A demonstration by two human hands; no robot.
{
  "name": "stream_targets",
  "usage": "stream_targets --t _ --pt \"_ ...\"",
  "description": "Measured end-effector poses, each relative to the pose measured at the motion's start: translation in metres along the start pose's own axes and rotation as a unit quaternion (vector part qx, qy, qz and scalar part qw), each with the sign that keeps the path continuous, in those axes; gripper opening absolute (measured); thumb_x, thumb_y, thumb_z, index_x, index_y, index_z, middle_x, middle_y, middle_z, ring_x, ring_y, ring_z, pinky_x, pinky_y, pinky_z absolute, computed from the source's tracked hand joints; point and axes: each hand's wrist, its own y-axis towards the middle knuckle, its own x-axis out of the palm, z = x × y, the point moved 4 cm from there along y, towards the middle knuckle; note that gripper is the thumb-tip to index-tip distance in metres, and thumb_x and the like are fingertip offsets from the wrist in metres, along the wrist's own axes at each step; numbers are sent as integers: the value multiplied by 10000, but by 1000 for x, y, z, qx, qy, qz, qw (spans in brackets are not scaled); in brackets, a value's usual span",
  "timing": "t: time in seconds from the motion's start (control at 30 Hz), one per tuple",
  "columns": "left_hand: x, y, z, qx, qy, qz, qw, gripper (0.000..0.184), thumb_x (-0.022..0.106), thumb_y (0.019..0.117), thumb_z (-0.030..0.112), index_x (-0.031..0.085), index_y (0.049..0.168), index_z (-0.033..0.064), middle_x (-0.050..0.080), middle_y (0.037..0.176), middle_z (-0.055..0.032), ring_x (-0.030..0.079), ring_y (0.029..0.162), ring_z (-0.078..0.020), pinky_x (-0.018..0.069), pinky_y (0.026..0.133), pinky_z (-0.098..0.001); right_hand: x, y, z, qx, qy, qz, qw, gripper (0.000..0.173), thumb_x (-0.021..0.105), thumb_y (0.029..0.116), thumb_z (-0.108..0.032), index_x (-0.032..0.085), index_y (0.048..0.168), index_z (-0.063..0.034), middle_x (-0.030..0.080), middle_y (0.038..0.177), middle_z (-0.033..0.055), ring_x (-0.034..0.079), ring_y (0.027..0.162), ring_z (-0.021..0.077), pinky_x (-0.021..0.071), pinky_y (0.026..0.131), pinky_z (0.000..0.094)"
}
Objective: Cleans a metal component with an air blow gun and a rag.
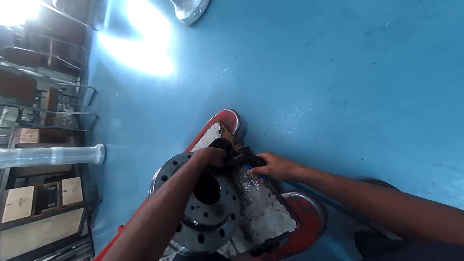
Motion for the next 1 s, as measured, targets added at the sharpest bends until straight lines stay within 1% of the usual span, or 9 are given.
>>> stream_targets --t 0.2,0.33,0.43,0.5,0.63,0.7,0.83,0.93,1.0 --pt "0 1 -1 -9 -17 0 1000 341 658 974 161 643 1296 51 676 1213 -224 641 1152 -403 477 934 -681 -1 0 -4 1 -32 2 999 215 632 1028 -194 604 1152 -20 676 794 82 663 627 148 574 629 287" --pt "0 4 -2 -3 -15 -6 1000 327 655 979 166 643 1277 30 673 1203 -232 641 1142 -403 477 937 -673 -1 1 -3 -8 -37 4 999 213 632 1029 -198 611 1143 -20 674 787 85 664 611 150 580 619 290" --pt "0 7 -3 -1 -15 -5 1000 321 653 983 177 649 1269 32 677 1190 -227 647 1124 -396 482 926 -666 -4 -1 1 -2 22 -2 1000 188 614 1036 -176 604 1127 -12 685 789 85 664 614 147 571 611 279" --pt "0 6 -2 -2 -22 -4 1000 333 644 987 176 643 1293 44 675 1210 -221 643 1140 -393 478 938 -667 -11 1 9 3 69 -7 998 188 589 1046 -166 607 1112 10 701 794 99 675 620 158 574 616 282" --pt "3 12 -6 4 -33 2 999 306 657 971 157 661 1253 38 684 1167 -218 654 1098 -383 490 920 -643 -16 5 18 19 117 -16 993 198 544 1068 -174 604 1089 13 702 789 100 684 628 159 582 626 276" --pt "4 12 -5 1 -25 3 1000 310 654 975 164 655 1258 35 681 1172 -223 653 1101 -387 490 917 -644 -15 10 18 13 116 -18 993 198 558 1062 -177 603 1081 15 710 783 109 689 619 165 581 614 280" --pt "4 11 -6 1 -25 14 1000 313 661 969 175 658 1245 27 680 1179 -231 648 1114 -405 480 924 -674 -10 9 18 6 105 -12 994 206 565 1060 -180 600 1099 19 702 799 114 687 628 177 590 625 303" --pt "4 10 -6 13 -27 17 999 305 657 970 169 659 1235 18 676 1182 -235 644 1126 -403 478 927 -671 -15 -3 12 -8 61 -7 998 181 591 1046 -169 612 1097 3 714 809 96 688 640 157 576 621 278" --pt "3 7 -6 15 -35 14 999 310 649 975 154 653 1248 7 674 1186 -240 642 1128 -403 477 935 -665 -23 -17 6 -18 54 2 998 175 589 1044 -157 625 1104 4 735 839 109 708 673 172 577 633 280"
